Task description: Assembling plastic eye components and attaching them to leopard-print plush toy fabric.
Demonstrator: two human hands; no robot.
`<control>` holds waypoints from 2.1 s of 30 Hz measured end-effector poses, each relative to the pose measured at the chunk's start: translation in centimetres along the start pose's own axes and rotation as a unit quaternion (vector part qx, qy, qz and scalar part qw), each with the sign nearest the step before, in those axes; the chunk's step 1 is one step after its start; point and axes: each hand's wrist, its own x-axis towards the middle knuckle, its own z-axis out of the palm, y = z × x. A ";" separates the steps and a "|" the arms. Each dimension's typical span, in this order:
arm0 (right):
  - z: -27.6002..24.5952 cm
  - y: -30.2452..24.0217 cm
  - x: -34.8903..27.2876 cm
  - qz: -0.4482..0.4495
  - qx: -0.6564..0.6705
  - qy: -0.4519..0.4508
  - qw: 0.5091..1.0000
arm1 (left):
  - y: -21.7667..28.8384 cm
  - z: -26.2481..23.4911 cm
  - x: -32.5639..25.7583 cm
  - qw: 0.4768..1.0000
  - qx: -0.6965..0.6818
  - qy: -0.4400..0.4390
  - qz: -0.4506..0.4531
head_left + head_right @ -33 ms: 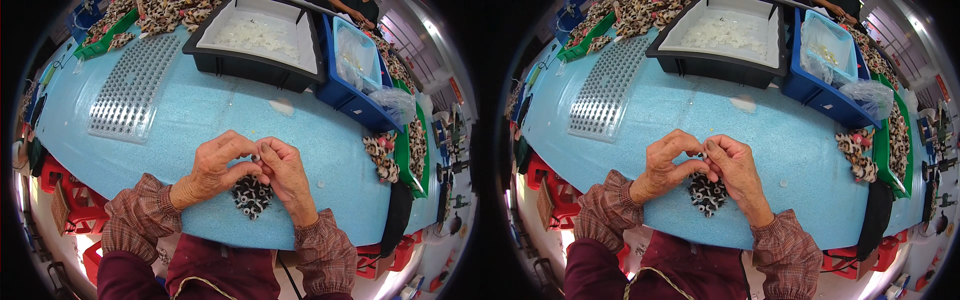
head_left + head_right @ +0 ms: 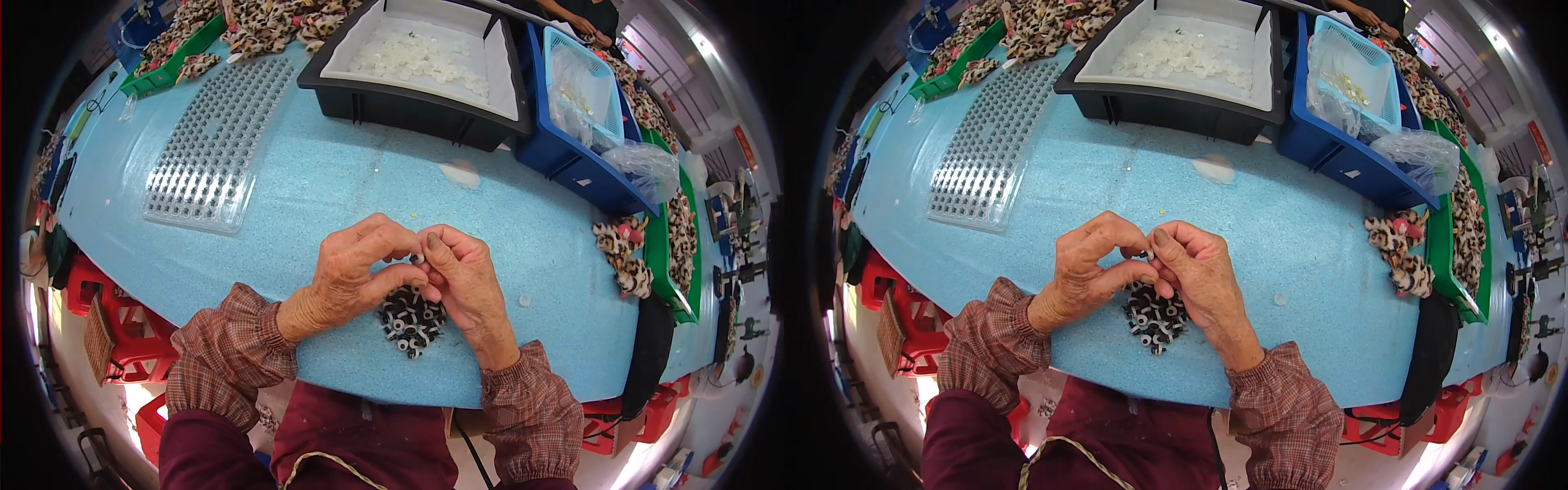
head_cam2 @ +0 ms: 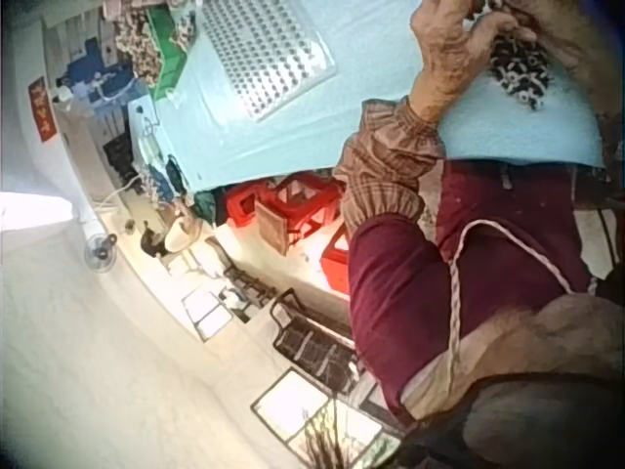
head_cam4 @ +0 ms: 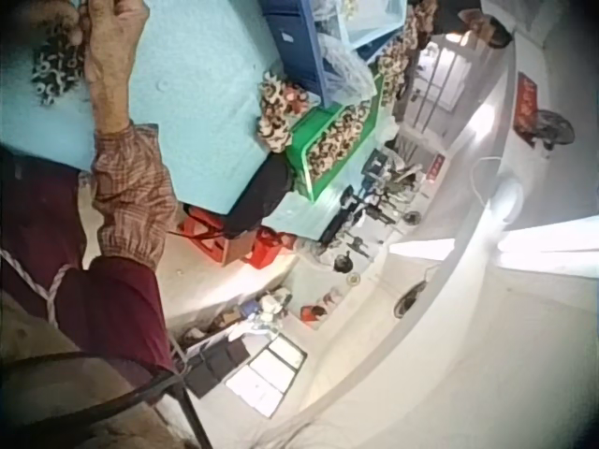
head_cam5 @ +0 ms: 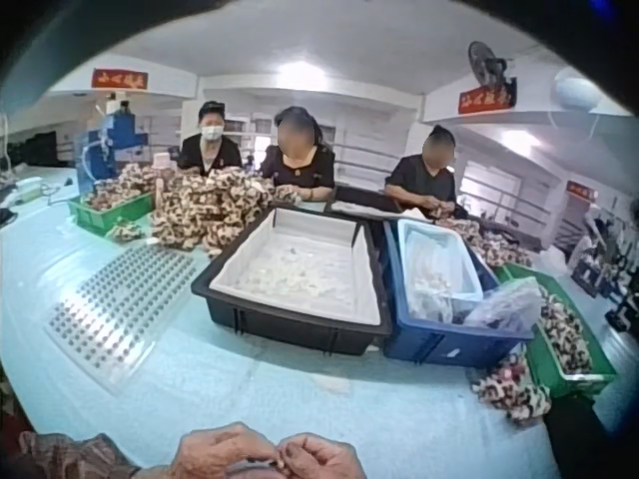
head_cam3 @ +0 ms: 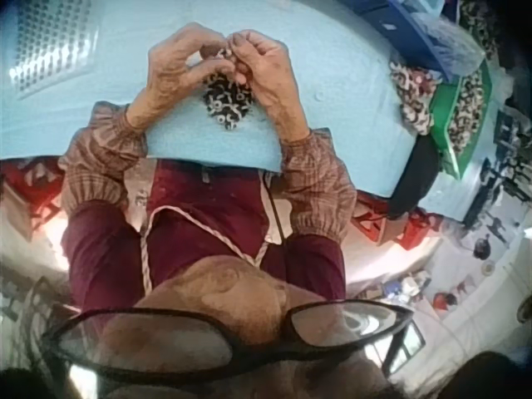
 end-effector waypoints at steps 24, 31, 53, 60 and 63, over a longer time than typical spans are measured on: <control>-0.3 -1.3 -0.3 -0.016 -0.058 -0.066 0.996 | -0.6 -0.6 0.1 0.993 -0.116 -0.002 -0.028; -0.6 -1.3 -0.3 0.000 -0.057 -0.071 0.996 | -0.4 -0.6 0.4 0.996 -0.087 -0.009 0.025; -0.5 -0.9 -0.2 -0.067 -0.152 -0.023 0.986 | -0.7 -0.3 0.3 0.994 -0.045 -0.032 0.092; -0.2 -0.7 0.0 -0.058 -0.139 -0.010 0.989 | -0.5 0.0 0.3 1.000 -0.001 -0.007 0.030; 0.0 -1.0 0.0 -0.061 -0.117 0.001 0.991 | -0.8 0.0 0.3 0.999 0.024 -0.008 0.032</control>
